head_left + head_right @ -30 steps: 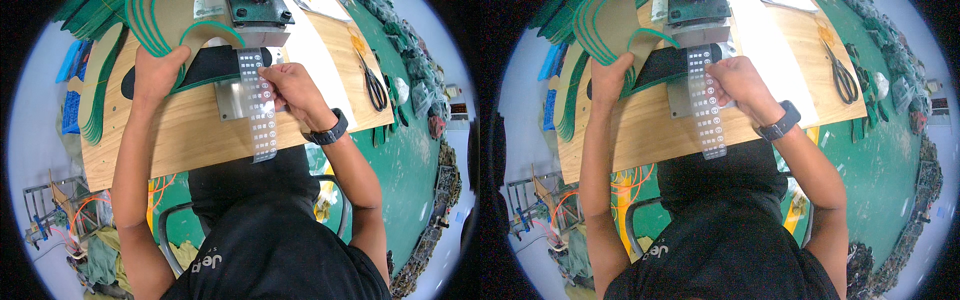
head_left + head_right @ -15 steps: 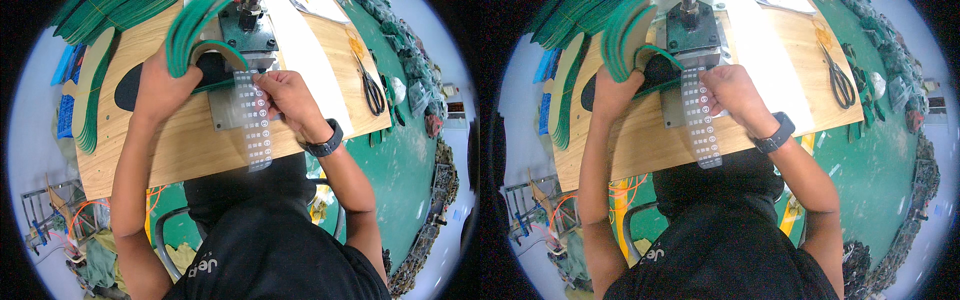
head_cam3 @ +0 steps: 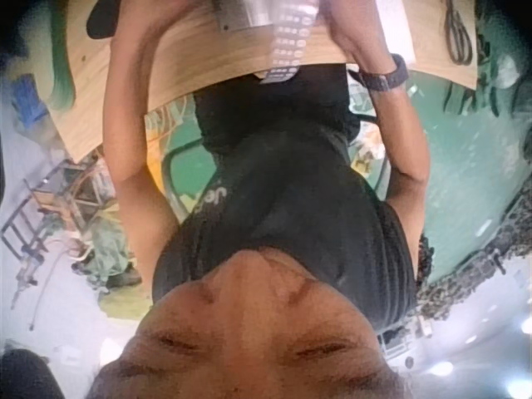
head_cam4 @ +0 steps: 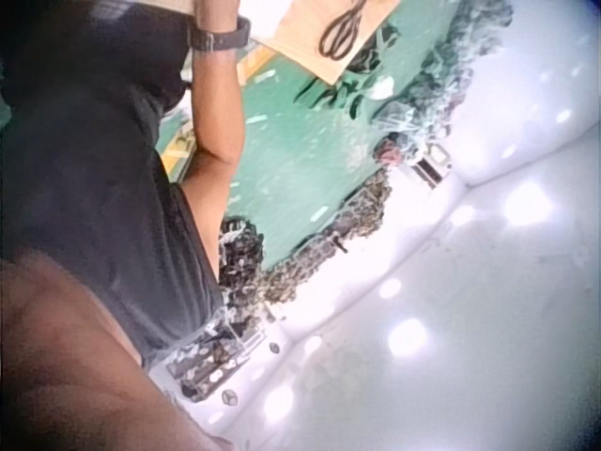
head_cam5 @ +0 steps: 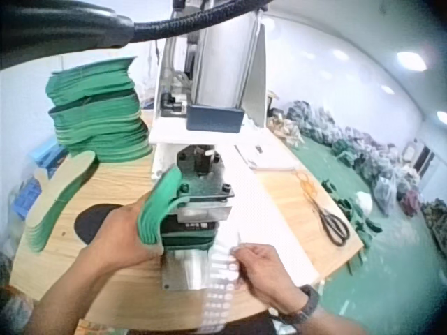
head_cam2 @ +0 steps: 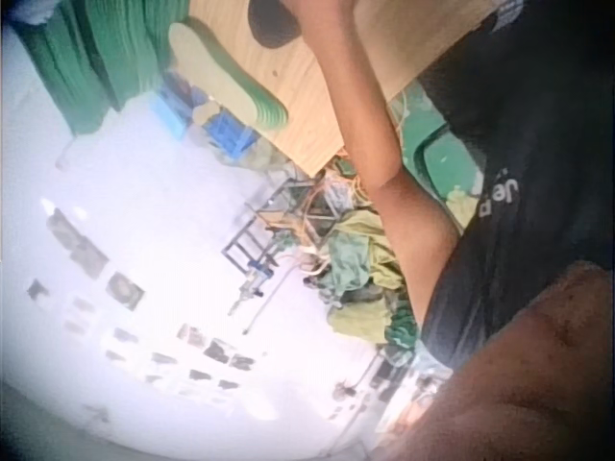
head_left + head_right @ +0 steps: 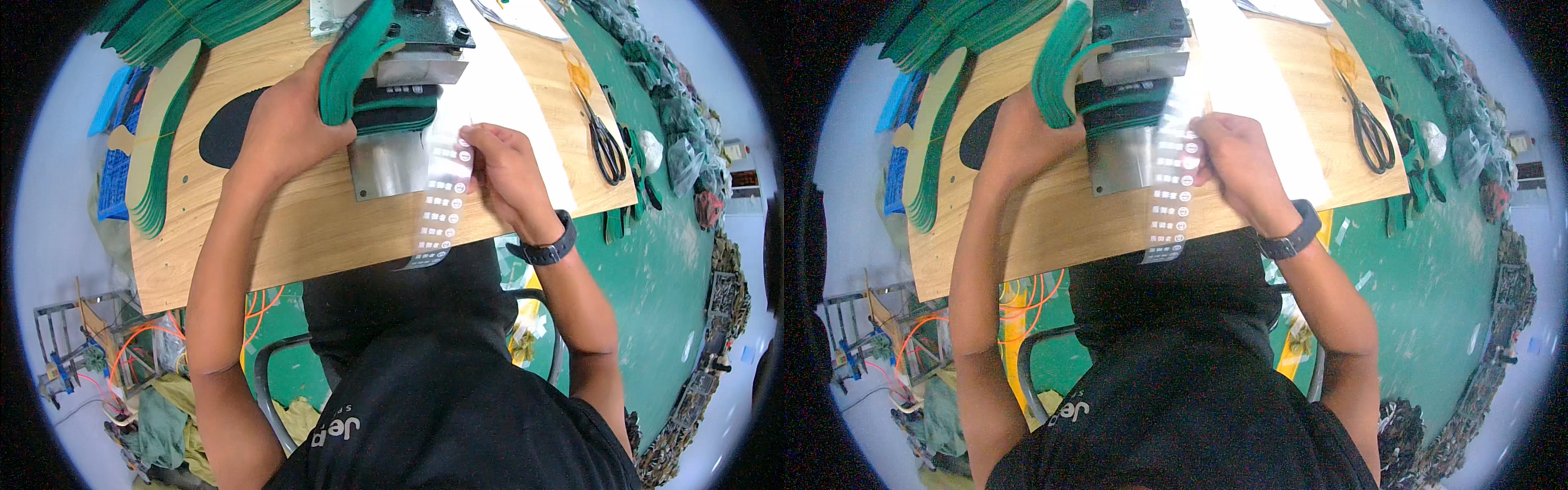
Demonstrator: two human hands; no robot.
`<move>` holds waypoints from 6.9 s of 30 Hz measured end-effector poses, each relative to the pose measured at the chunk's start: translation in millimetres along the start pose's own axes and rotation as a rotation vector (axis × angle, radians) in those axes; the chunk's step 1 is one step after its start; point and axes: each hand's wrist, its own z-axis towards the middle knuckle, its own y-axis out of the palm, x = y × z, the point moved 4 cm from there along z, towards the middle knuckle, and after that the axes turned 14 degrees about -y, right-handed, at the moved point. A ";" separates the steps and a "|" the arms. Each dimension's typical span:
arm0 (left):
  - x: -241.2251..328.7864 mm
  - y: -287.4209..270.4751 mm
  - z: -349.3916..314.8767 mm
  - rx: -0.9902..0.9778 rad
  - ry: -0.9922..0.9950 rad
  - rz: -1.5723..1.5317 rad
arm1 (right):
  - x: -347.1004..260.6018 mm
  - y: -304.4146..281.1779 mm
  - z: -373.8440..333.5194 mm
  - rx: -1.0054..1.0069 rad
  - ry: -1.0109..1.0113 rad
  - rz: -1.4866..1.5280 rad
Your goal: The person picks up a stack of green shoe insoles and places them under a press machine one at a time to apply size stickers, then uses shears to cut the sticker strip.
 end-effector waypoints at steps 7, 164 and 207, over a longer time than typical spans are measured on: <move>-13.4 -19.2 4.8 0.161 -0.046 -0.467 | 0.8 19.8 15.6 -0.156 0.074 -0.056; -14.0 -14.7 4.4 -0.115 -0.002 0.237 | 5.1 -6.4 10.5 0.030 0.022 0.098; -47.9 -37.3 -2.7 0.113 -0.099 -0.313 | 1.9 32.2 38.1 -0.334 0.049 -0.470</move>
